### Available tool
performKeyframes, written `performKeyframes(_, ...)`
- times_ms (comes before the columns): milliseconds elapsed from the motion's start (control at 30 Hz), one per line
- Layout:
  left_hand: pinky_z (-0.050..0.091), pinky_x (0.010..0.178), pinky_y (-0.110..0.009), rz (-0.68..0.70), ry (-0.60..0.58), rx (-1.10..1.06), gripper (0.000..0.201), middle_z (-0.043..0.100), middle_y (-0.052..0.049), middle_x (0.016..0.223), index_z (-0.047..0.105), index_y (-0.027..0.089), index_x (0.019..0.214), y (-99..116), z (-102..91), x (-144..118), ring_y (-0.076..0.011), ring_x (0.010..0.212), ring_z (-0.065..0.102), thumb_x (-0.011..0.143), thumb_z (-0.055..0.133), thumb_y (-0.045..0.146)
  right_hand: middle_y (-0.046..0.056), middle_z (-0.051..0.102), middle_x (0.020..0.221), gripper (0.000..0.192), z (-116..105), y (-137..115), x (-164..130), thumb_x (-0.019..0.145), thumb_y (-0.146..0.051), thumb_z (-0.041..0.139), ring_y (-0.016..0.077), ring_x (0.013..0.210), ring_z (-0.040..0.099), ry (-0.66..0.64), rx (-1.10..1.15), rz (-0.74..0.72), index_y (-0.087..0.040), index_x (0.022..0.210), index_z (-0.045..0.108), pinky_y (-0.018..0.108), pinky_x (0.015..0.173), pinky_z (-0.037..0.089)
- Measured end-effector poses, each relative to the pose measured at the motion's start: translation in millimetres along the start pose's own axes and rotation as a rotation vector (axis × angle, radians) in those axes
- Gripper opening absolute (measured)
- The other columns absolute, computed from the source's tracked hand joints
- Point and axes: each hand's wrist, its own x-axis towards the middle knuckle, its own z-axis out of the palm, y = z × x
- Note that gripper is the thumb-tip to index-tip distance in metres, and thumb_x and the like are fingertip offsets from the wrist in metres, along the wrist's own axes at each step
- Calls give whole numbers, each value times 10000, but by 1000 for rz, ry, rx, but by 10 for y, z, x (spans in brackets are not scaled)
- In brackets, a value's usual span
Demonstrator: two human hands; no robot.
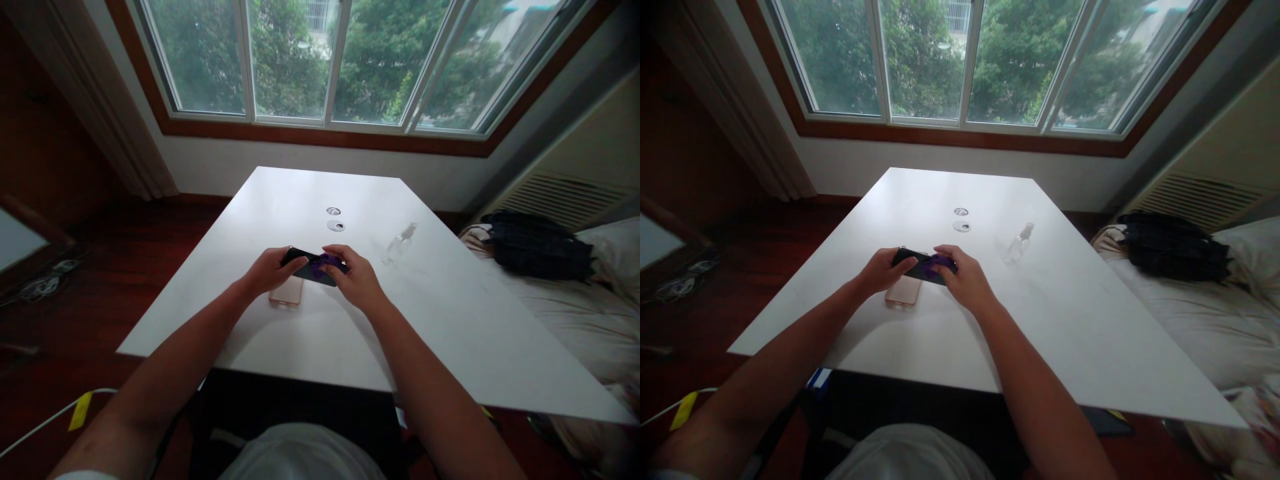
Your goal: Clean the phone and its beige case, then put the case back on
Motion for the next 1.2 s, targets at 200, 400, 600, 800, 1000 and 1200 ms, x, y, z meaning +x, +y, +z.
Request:
performKeyframes(200,435,693,-237,129,-38,69,320,669,-43,805,683,135,887,75,35,-28,-131,729,596,955,580,430,40,681,1186,350,29,-91,-20,933,-278,601,189,1046,658,-103,-153,-140,-232,1279,632,325,936,512)
performKeyframes(400,338,564,-226,49,139,73,439,492,7,596,548,138,671,64,-8,-27,-93,564,439,956,557,473,36,688,1163,333,-120,-16,51,937,-294,594,205,993,659,-124,-149,-74,-247,1258,668,344,912,514)
performKeyframes(600,314,510,-226,-60,351,21,503,452,8,546,465,148,617,105,-48,-36,-92,532,416,948,553,516,42,708,1065,319,-263,135,119,884,-349,689,209,983,654,-4,104,60,-221,1174,722,361,910,512)
performKeyframes(800,321,408,-215,-281,596,-286,516,456,18,509,481,162,684,141,102,-9,-95,448,456,936,539,608,61,709,1024,379,-84,144,153,803,-383,799,189,883,681,128,673,238,-167,1104,715,393,866,588)
performKeyframes(1000,373,408,-201,-319,568,-455,491,482,17,571,524,150,776,164,177,28,-92,477,483,918,566,618,74,704,1046,458,75,75,136,758,-401,838,196,852,694,162,853,349,-152,1111,686,404,811,624)
performKeyframes(1200,434,445,-208,-275,93,-551,434,541,-8,654,588,115,836,148,86,32,-100,527,524,877,658,542,64,706,1075,458,-45,59,171,701,-316,870,182,941,688,423,830,334,-162,1101,708,357,900,606)
